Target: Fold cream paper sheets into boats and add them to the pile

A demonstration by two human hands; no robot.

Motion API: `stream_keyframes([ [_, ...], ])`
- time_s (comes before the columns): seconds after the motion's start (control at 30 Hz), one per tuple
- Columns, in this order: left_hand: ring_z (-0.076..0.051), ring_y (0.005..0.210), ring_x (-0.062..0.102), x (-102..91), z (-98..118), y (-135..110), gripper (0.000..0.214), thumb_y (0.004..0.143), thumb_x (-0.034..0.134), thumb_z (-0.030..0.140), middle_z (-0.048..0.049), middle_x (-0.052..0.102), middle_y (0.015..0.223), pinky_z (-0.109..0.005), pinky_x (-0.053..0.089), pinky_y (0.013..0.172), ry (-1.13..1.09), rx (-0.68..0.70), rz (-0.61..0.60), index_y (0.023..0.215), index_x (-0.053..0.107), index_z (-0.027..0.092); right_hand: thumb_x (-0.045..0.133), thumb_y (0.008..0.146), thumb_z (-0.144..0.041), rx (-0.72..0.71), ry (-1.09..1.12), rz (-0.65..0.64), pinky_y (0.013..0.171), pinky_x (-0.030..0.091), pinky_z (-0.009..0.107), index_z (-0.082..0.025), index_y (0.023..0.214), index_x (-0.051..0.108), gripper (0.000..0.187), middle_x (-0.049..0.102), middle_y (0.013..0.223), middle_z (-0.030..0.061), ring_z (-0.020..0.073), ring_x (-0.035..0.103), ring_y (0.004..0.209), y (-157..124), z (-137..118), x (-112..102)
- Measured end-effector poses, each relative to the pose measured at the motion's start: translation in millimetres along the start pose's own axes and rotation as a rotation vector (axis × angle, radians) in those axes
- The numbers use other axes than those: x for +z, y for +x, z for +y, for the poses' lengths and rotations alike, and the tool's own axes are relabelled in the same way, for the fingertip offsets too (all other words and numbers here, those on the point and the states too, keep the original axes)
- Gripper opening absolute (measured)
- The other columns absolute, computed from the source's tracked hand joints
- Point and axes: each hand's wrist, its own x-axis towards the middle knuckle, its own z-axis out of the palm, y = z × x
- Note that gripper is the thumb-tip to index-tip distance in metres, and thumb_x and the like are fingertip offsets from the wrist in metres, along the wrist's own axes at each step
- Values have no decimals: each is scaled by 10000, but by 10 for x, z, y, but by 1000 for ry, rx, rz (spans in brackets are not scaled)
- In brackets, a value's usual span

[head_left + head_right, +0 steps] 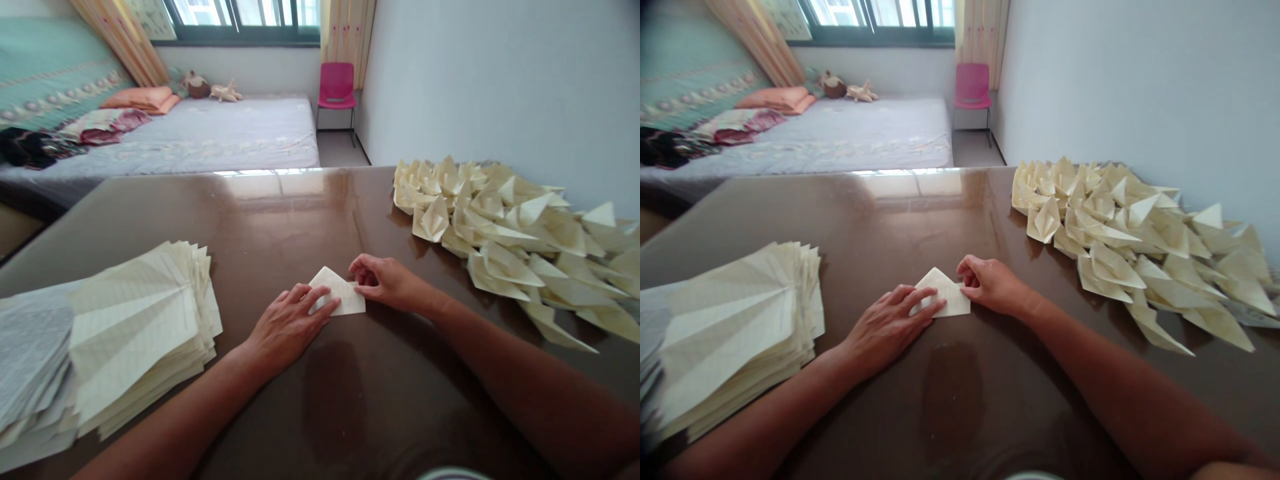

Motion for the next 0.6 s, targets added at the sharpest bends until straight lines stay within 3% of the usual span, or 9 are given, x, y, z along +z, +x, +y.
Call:
stream_keyframes([
  [0.1, -223, 1119, 467, -6, 11, 3, 390, 975, 363, 331, -2, 495, 1371, -371, 455, 869, 8, -1, 0, 1358, 425, 372, 577, 801, -172, -43, -166, 46, 617, 414, 207, -175, 934, 589, 133, 650, 758, -8, 111, 588, 668, -22, -49, 82],
  [0.2, -218, 1111, 472, -18, 22, 3, 392, 975, 367, 320, -4, 501, 1363, -371, 454, 882, 10, 2, -4, 1359, 427, 370, 534, 845, -144, -141, -385, 80, 716, 421, 238, -168, 999, 590, 166, 673, 886, 37, 144, 606, 807, -69, -156, 109],
  [0.3, -217, 1118, 470, -24, 30, -1, 391, 973, 376, 320, -5, 505, 1357, -371, 456, 889, 14, -2, -4, 1356, 433, 370, 445, 911, -132, -221, -538, 17, 801, 419, 270, -148, 1061, 593, 212, 675, 953, 81, 171, 610, 899, -108, -237, 87],
  [0.43, -222, 1129, 465, -23, 30, -7, 390, 977, 360, 327, -6, 492, 1373, -378, 457, 895, 18, -5, -12, 1359, 431, 360, 440, 931, -147, -243, -572, -86, 766, 432, 262, -146, 1070, 605, 216, 685, 919, 85, 170, 631, 855, -116, -243, 8],
  [0.6, -225, 1128, 465, -35, 35, 0, 390, 973, 372, 334, -17, 495, 1363, -374, 467, 869, 26, -13, -13, 1357, 427, 366, 480, 911, -133, -265, -563, -80, 811, 461, 267, -155, 1064, 622, 210, 686, 991, 79, 173, 624, 916, -135, -282, -4],
])
